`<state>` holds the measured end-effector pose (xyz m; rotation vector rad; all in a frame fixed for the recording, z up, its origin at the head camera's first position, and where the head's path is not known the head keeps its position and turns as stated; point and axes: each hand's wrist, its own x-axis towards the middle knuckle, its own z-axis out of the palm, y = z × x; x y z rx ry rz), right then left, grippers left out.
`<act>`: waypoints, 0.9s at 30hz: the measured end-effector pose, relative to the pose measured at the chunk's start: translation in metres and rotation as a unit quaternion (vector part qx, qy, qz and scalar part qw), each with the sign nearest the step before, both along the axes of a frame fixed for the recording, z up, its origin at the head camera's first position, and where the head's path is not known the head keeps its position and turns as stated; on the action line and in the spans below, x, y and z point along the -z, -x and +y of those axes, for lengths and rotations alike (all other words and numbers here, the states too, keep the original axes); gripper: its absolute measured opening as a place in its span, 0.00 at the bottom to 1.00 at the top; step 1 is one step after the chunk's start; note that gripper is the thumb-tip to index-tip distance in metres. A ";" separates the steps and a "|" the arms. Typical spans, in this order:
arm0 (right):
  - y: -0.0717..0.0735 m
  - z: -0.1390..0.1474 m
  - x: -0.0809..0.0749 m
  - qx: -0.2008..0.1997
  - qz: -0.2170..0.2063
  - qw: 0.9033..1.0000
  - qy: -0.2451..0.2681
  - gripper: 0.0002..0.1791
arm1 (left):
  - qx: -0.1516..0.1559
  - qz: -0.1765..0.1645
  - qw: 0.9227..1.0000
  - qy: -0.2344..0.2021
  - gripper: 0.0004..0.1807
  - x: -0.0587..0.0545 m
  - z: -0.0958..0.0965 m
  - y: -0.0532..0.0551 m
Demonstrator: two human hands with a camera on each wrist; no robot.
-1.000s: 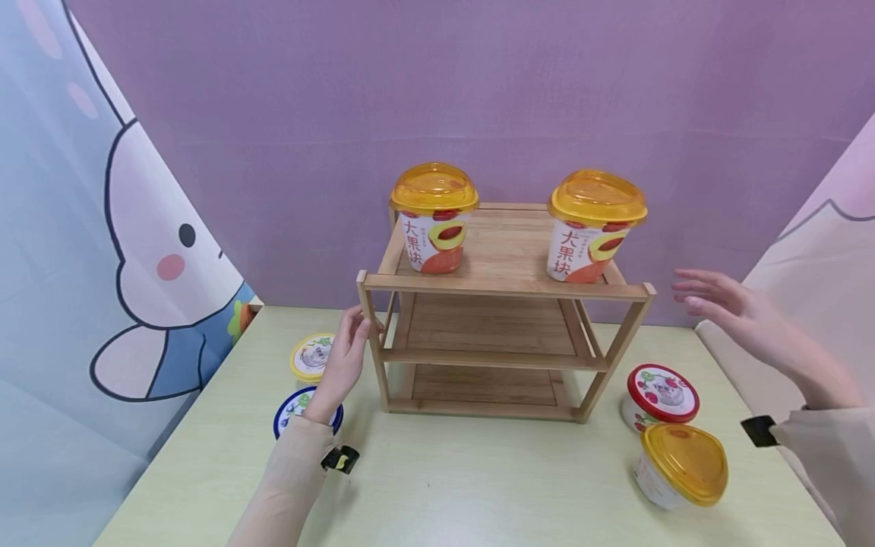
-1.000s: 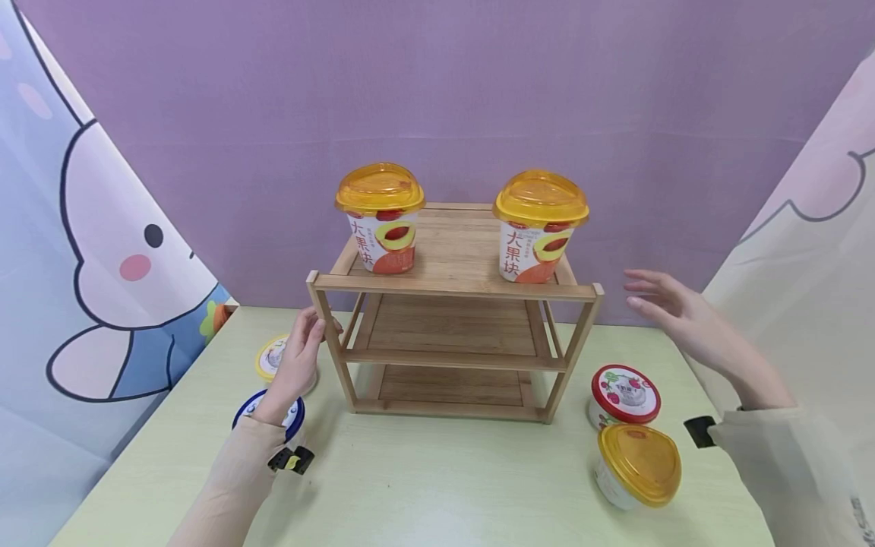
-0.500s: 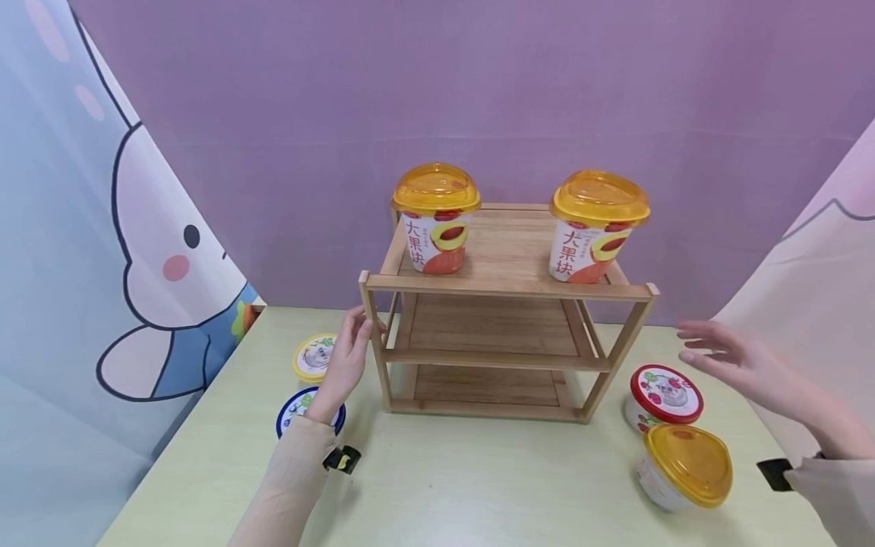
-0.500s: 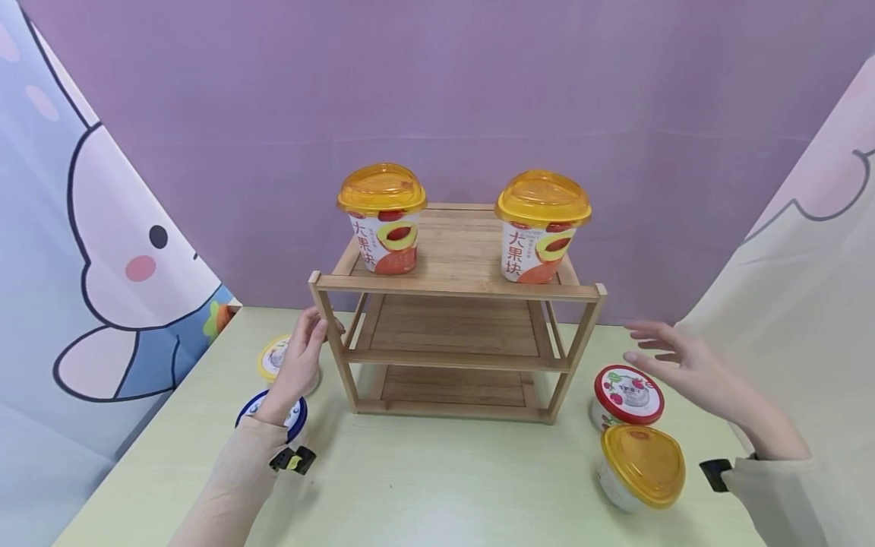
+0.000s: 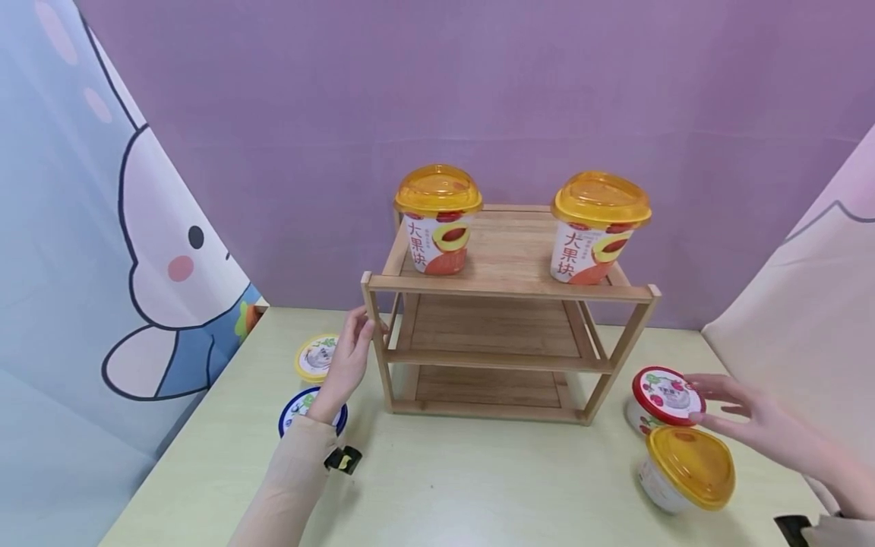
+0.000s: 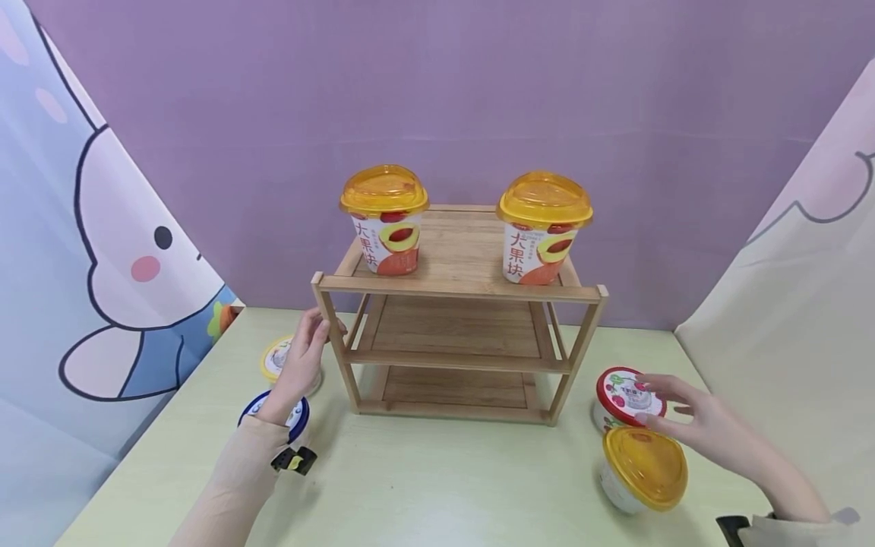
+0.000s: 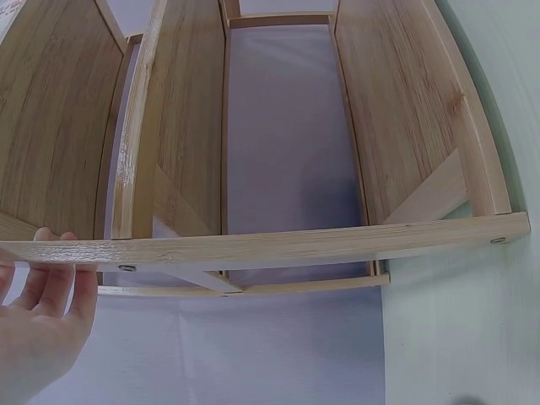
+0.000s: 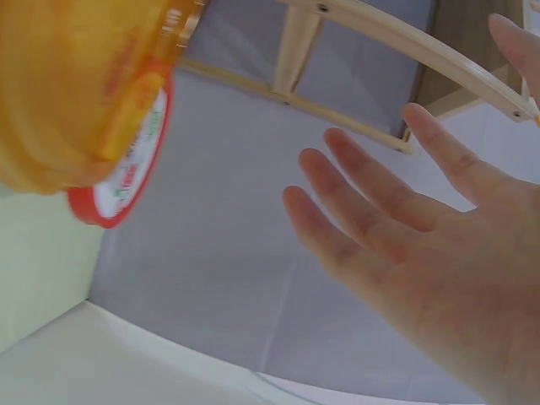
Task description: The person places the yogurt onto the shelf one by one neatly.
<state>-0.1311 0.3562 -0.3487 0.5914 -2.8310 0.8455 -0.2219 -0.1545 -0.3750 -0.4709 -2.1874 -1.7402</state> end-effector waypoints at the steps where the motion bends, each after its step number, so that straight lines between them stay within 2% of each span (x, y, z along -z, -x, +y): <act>1: -0.002 0.001 0.003 0.003 0.001 1.000 -0.004 0.23 | 0.000 0.001 1.000 -0.001 0.17 0.000 0.000 0.000; 8: -0.013 0.003 0.026 0.044 -0.014 0.998 -0.038 0.26 | -0.002 -0.003 1.000 -0.001 0.18 0.001 0.000 0.001; 17: -0.027 0.008 0.047 0.079 -0.036 0.995 -0.051 0.28 | 0.002 -0.007 1.000 -0.002 0.19 -0.001 0.000 -0.003; 20: -0.030 0.010 0.052 0.085 -0.047 0.994 -0.051 0.30 | 0.001 -0.012 1.000 -0.001 0.18 -0.001 0.000 -0.003; 24: -0.035 0.012 0.056 0.087 -0.085 0.991 -0.056 0.34 | 0.003 -0.021 1.000 -0.006 0.17 -0.003 0.001 -0.004; 27: -0.038 0.012 0.061 0.084 -0.096 0.990 -0.052 0.36 | 0.006 -0.024 1.000 -0.007 0.17 -0.009 0.003 -0.008</act>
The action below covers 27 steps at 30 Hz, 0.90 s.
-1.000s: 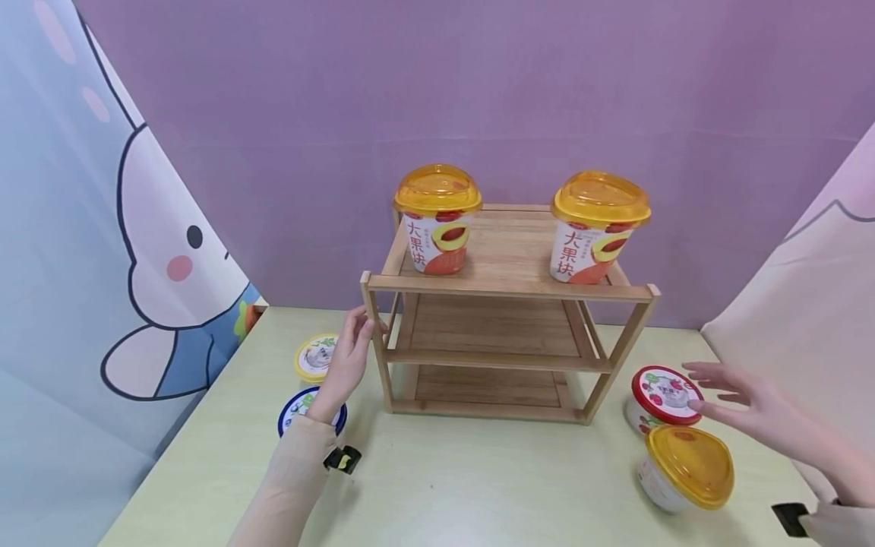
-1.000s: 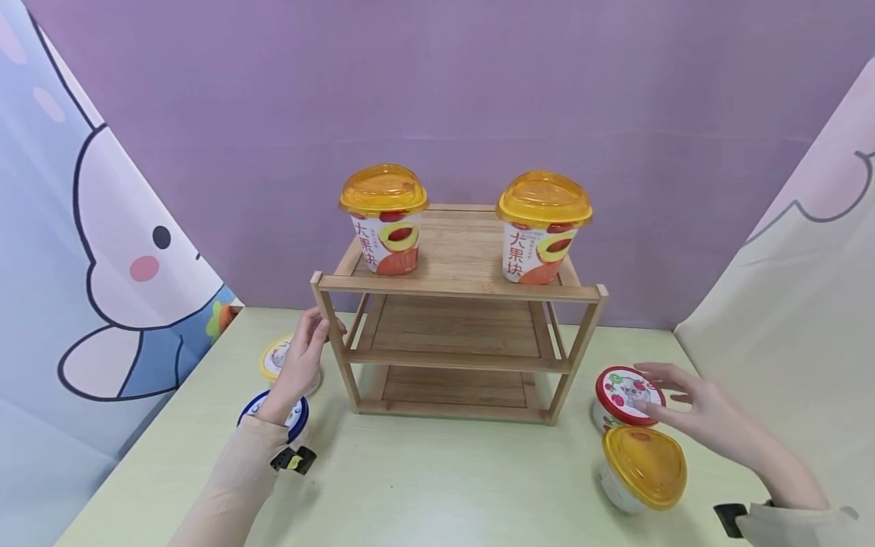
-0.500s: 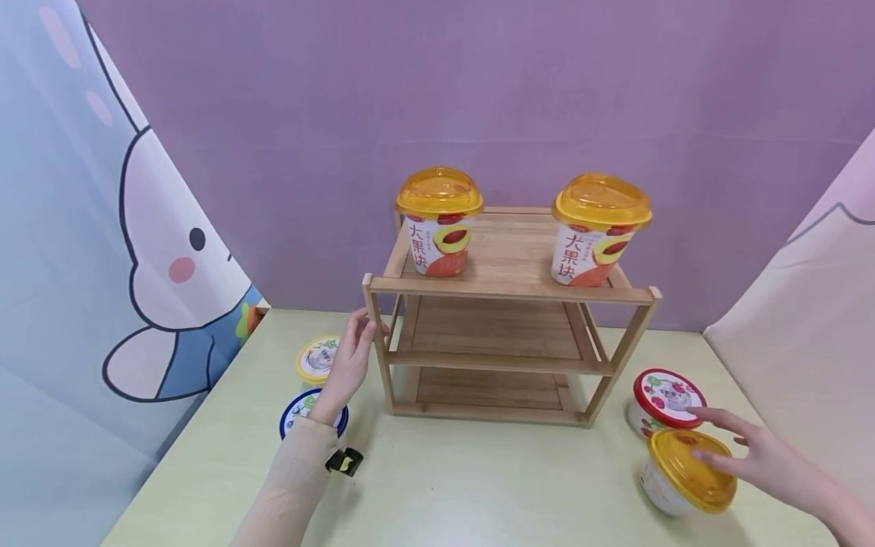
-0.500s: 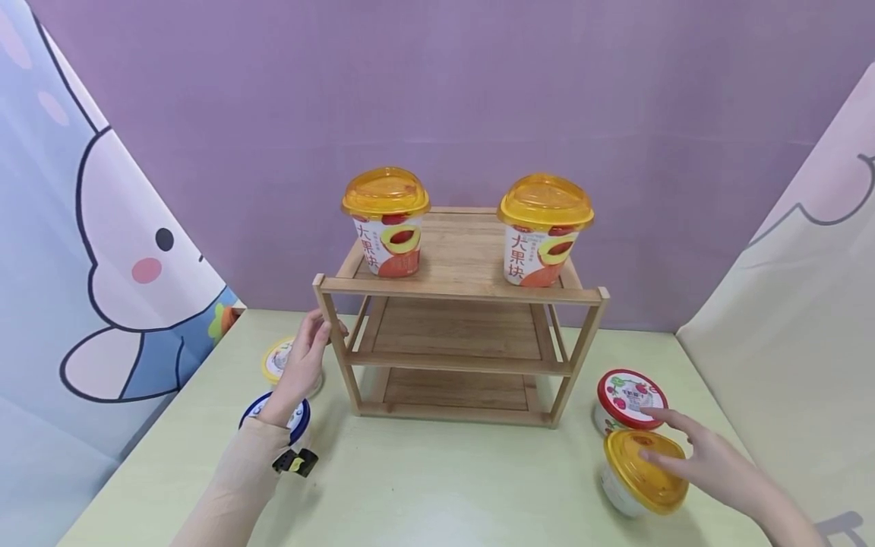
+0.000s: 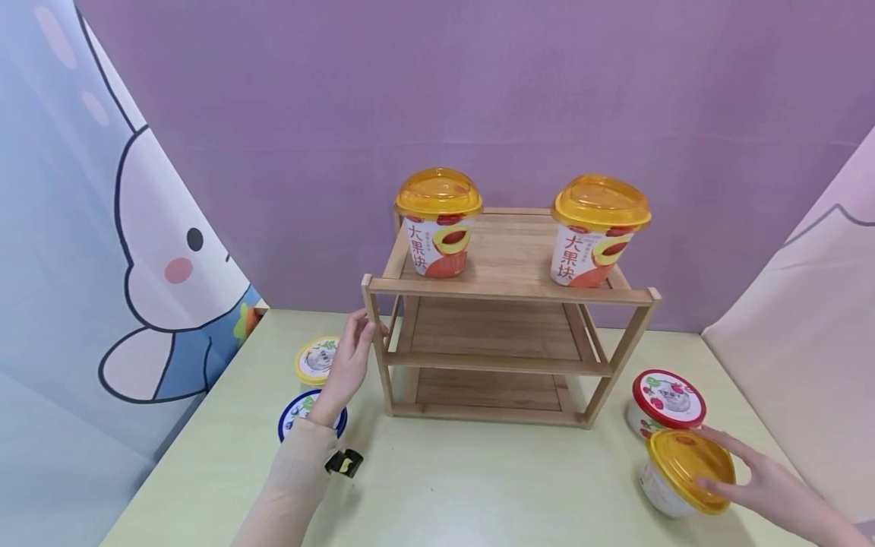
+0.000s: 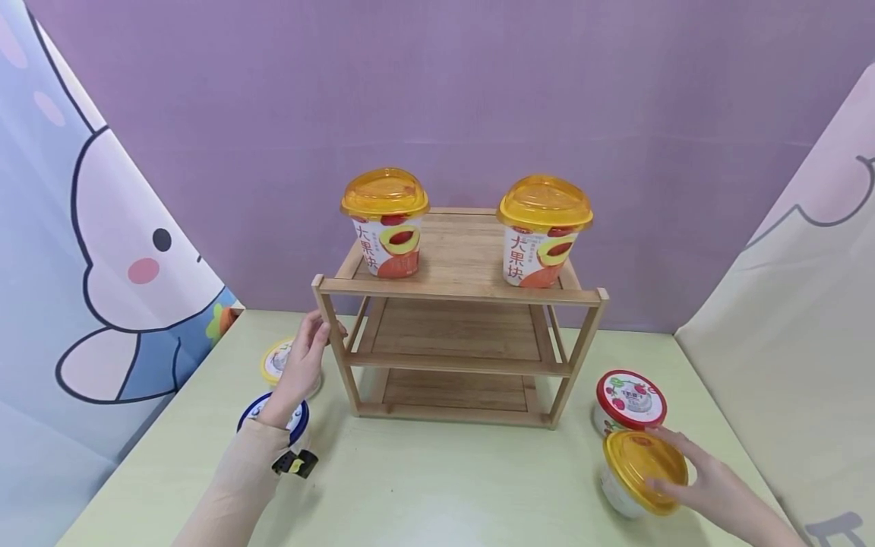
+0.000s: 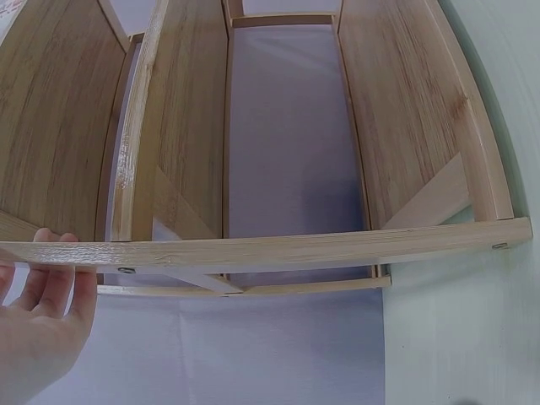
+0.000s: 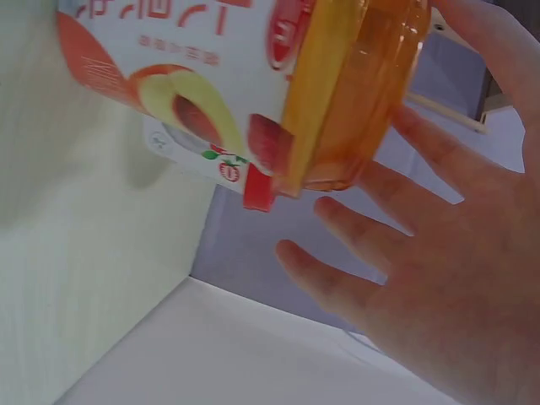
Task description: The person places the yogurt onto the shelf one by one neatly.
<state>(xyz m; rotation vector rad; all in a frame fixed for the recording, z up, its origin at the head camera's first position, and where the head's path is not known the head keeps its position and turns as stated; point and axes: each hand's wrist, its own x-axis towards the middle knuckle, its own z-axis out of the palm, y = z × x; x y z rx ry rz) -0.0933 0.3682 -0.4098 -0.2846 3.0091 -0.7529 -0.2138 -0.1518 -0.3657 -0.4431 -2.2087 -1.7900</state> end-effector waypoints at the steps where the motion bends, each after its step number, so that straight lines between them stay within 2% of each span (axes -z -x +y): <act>1: -0.001 0.000 0.002 0.002 0.003 1.000 0.002 0.36 | 0.000 0.000 1.000 0.001 0.17 -0.003 0.001 -0.002; 5: -0.003 0.000 0.008 0.005 0.015 1.000 0.013 0.34 | -0.003 -0.003 1.000 0.008 0.16 -0.013 0.005 -0.010; 11: -0.003 -0.008 0.012 0.003 0.031 0.999 0.028 0.30 | -0.011 -0.011 1.000 0.009 0.16 -0.015 0.007 -0.012; 15: -0.004 -0.012 0.012 0.016 0.033 0.999 0.030 0.28 | -0.011 -0.008 1.000 0.003 0.16 -0.010 0.005 -0.008; 21: -0.006 -0.020 0.016 0.044 0.055 0.997 0.037 0.29 | -0.013 0.014 1.000 0.006 0.17 0.006 -0.001 0.005; 24: -0.008 -0.026 0.016 0.072 0.041 0.996 0.029 0.32 | -0.014 0.023 1.000 0.006 0.18 0.009 -0.001 0.006; 27: -0.010 -0.032 0.013 0.103 0.006 0.994 0.019 0.36 | -0.016 0.024 1.000 0.005 0.19 0.009 0.000 0.006</act>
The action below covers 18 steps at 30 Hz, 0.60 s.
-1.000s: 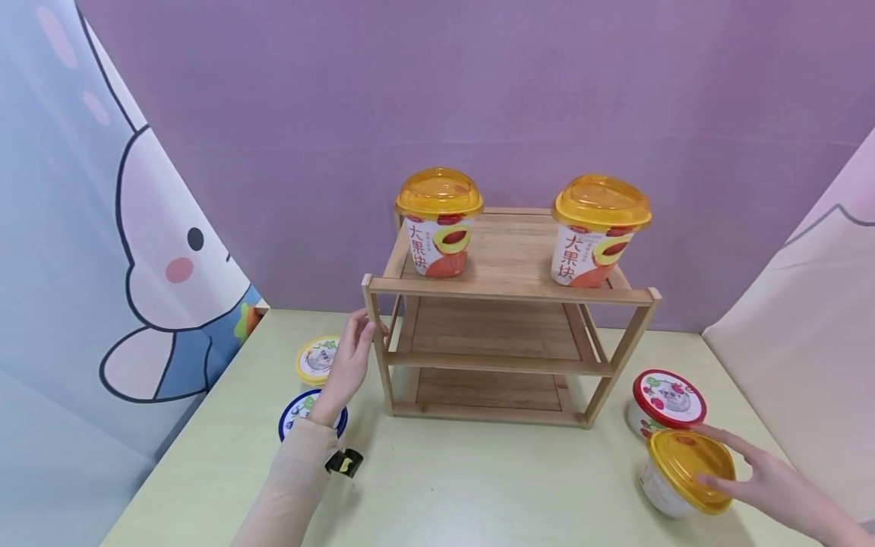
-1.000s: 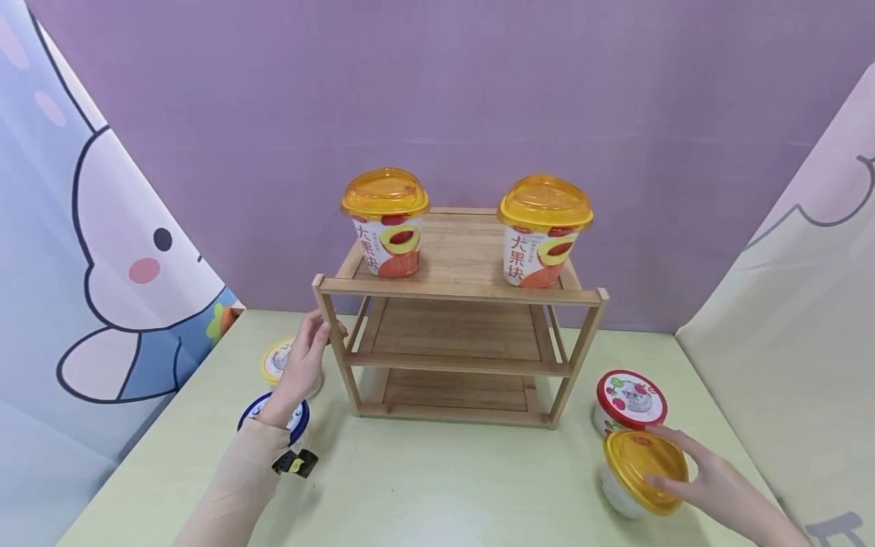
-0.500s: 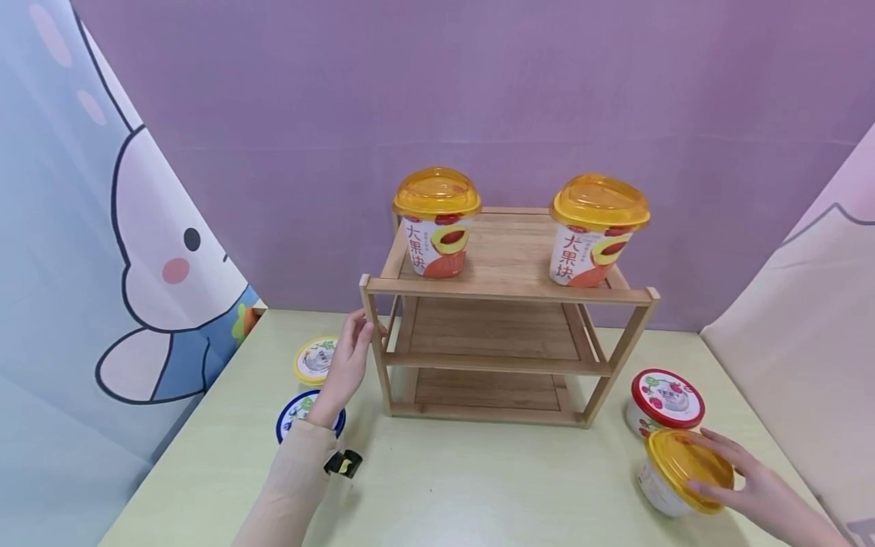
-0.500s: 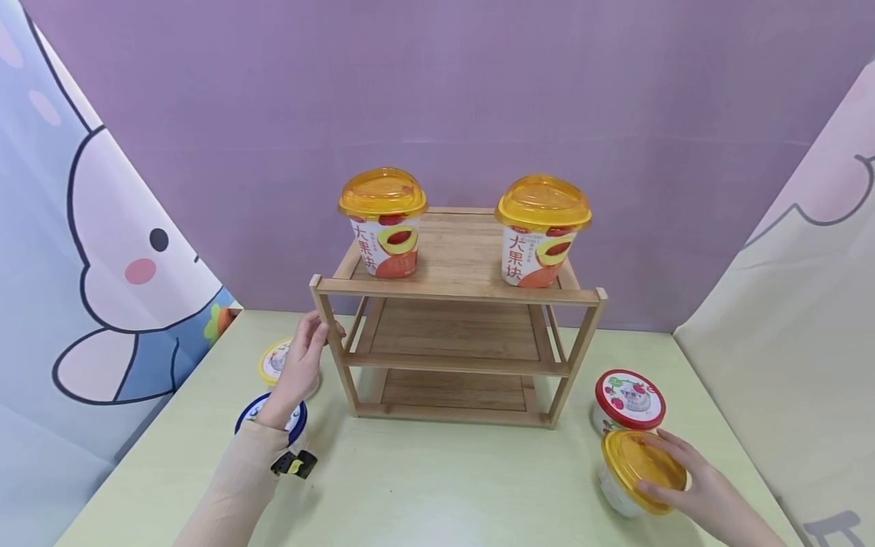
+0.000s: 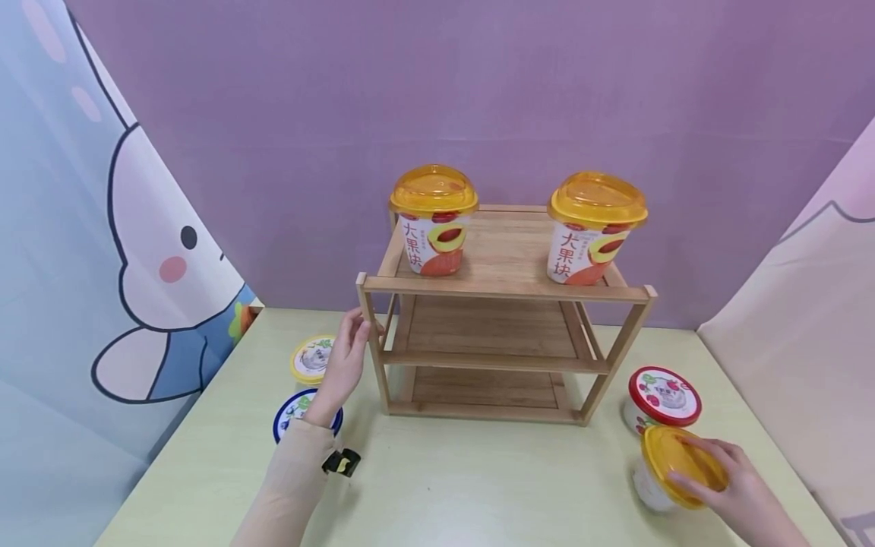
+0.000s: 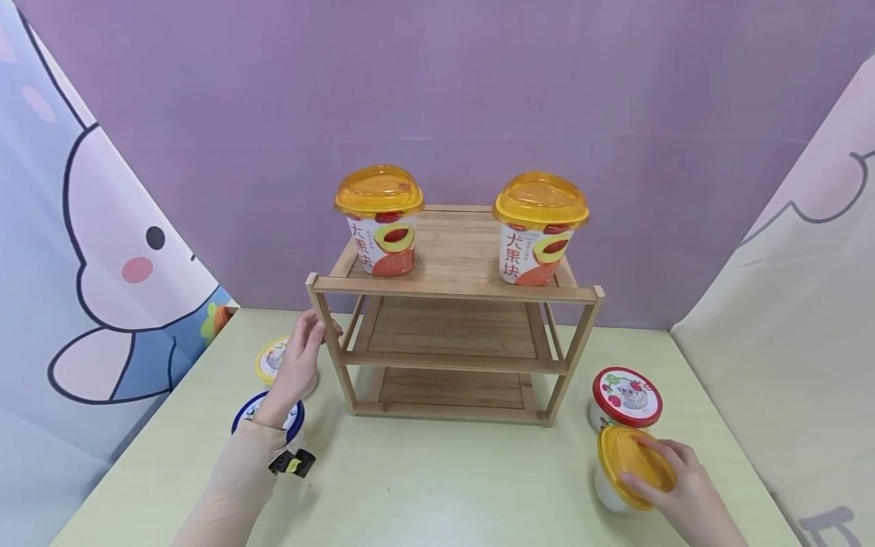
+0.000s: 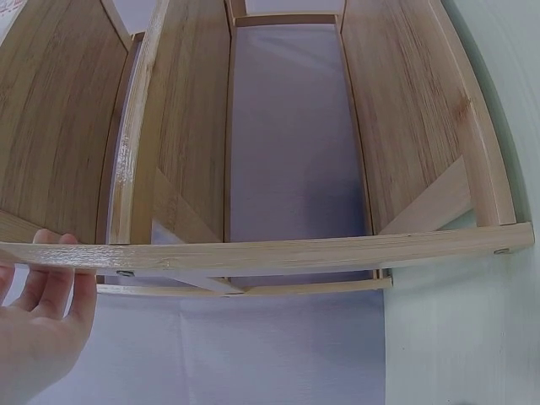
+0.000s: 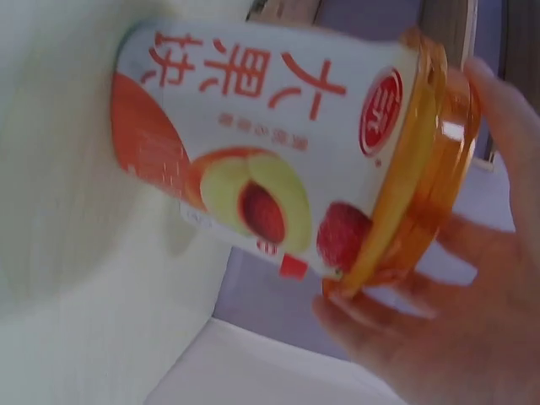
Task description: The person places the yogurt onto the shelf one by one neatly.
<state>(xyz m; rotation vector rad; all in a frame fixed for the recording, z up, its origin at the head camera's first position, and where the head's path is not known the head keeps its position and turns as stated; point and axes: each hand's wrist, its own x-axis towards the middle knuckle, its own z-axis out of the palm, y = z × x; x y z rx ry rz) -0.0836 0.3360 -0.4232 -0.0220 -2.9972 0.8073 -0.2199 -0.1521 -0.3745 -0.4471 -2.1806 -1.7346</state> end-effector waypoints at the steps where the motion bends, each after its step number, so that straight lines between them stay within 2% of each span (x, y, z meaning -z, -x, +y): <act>1: 0.000 -0.002 -0.001 0.010 -0.015 1.000 -0.003 0.37 | -0.001 0.001 1.000 0.000 0.19 0.000 0.000 0.000; 10: -0.002 -0.021 0.000 0.080 -0.008 0.997 -0.019 0.40 | 0.001 0.003 1.000 -0.001 0.17 0.000 0.000 0.000; 18: -0.001 -0.043 0.000 0.184 -0.016 0.981 -0.053 0.45 | -0.002 -0.011 1.000 -0.003 0.15 -0.001 0.000 0.001</act>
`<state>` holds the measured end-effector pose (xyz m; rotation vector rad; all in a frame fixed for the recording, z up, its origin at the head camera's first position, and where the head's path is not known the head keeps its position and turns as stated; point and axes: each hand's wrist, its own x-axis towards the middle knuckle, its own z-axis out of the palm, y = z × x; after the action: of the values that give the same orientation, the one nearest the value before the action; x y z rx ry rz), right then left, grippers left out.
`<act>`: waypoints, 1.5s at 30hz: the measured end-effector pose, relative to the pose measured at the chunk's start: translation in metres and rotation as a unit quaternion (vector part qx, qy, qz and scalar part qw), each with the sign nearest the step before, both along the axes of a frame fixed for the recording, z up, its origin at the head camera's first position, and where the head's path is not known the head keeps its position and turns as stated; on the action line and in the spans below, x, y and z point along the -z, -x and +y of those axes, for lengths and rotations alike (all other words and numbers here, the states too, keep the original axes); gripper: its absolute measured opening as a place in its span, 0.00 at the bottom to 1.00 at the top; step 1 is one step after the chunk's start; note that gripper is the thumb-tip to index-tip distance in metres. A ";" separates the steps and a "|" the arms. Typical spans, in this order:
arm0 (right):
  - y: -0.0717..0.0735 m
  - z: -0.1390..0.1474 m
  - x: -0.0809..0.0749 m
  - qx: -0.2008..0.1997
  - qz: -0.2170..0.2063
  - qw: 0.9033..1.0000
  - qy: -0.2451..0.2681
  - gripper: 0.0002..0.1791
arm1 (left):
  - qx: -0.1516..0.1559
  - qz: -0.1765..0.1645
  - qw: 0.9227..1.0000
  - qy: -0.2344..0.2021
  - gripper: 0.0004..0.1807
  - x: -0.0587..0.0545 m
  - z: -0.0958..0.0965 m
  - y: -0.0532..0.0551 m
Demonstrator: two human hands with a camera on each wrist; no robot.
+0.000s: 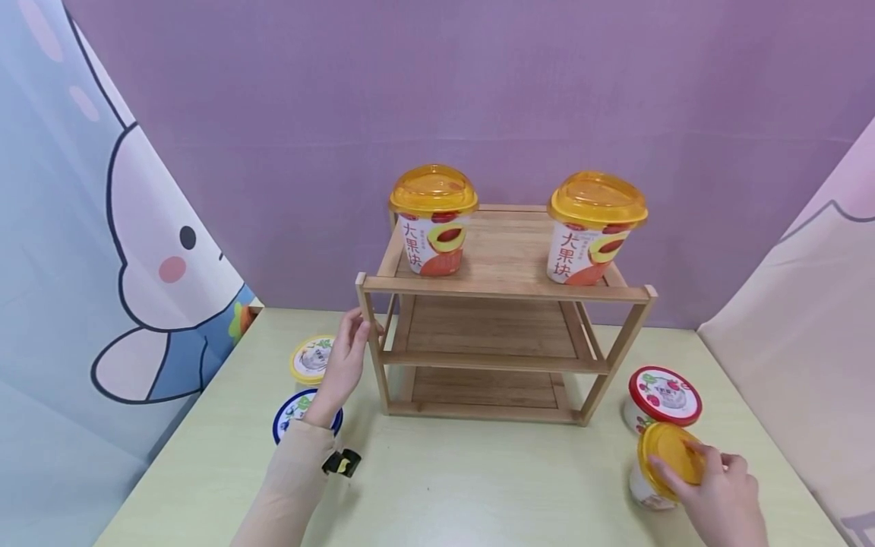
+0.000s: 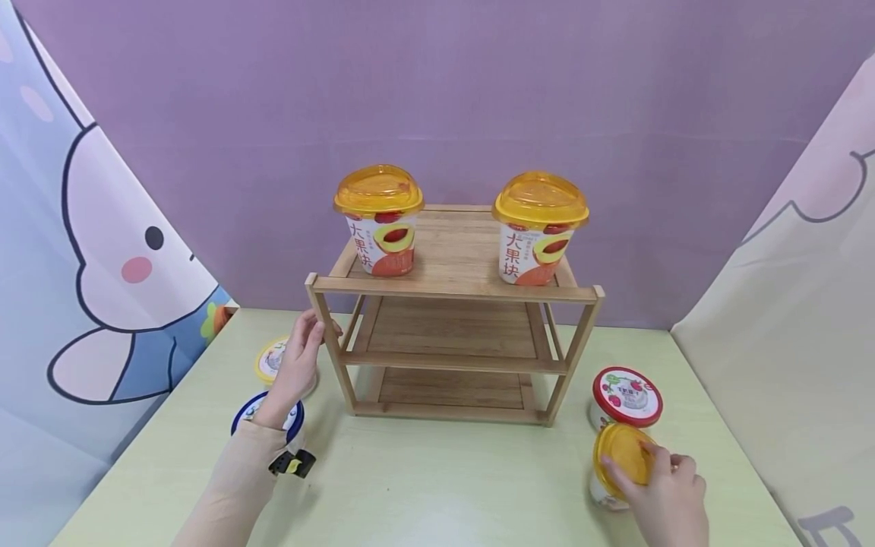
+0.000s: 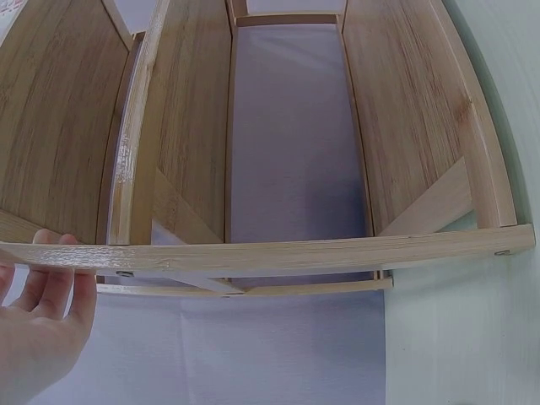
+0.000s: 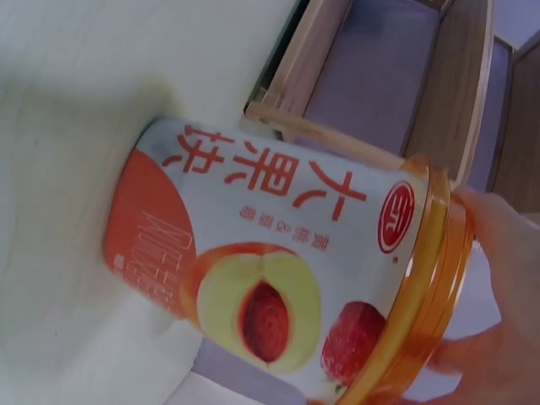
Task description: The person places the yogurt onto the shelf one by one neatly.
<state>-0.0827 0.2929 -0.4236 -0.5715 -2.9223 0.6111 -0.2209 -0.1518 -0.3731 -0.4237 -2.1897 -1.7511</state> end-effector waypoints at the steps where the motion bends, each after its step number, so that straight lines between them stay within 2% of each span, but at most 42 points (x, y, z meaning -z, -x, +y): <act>1: 0.000 -0.002 0.000 0.009 -0.002 1.000 -0.002 0.46 | -0.001 0.000 1.000 -0.001 0.15 0.000 0.000 0.000; 10: 0.000 -0.012 0.001 0.043 -0.001 0.999 -0.011 0.46 | -0.002 0.012 1.000 -0.009 0.16 0.001 -0.001 -0.001; 15: -0.001 -0.010 0.000 0.019 0.009 1.000 -0.023 0.44 | -0.008 0.022 1.000 0.000 0.16 0.002 -0.003 -0.002; 18: -0.002 -0.001 0.000 -0.021 0.045 0.998 -0.027 0.39 | -0.009 0.021 1.000 0.001 0.17 0.003 -0.003 -0.001; 22: -0.006 0.020 0.002 -0.099 0.084 0.991 0.011 0.32 | -0.003 0.020 1.000 -0.002 0.17 0.002 -0.002 0.000; 26: -0.010 0.043 0.008 -0.169 0.085 0.980 0.057 0.28 | 0.000 0.020 1.000 -0.003 0.16 0.001 0.000 0.000; 30: -0.013 0.060 0.017 -0.201 0.070 0.972 0.101 0.28 | 0.003 0.024 1.000 -0.004 0.17 0.001 0.000 0.000; 34: -0.014 0.067 0.023 -0.211 0.064 0.969 0.116 0.28 | 0.005 0.026 1.000 -0.004 0.17 0.002 0.000 0.000; 39: -0.014 0.065 0.026 -0.222 0.078 0.966 0.106 0.26 | 0.005 0.023 1.000 0.000 0.18 0.003 0.000 0.001; 45: -0.015 0.056 0.024 -0.185 0.057 0.977 0.094 0.27 | 0.003 0.012 1.000 -0.009 0.16 0.000 0.001 -0.002</act>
<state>-0.0679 0.3485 -0.4473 0.0019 -2.8945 0.9343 -0.2192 -0.1503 -0.3727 -0.4464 -2.1572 -1.7570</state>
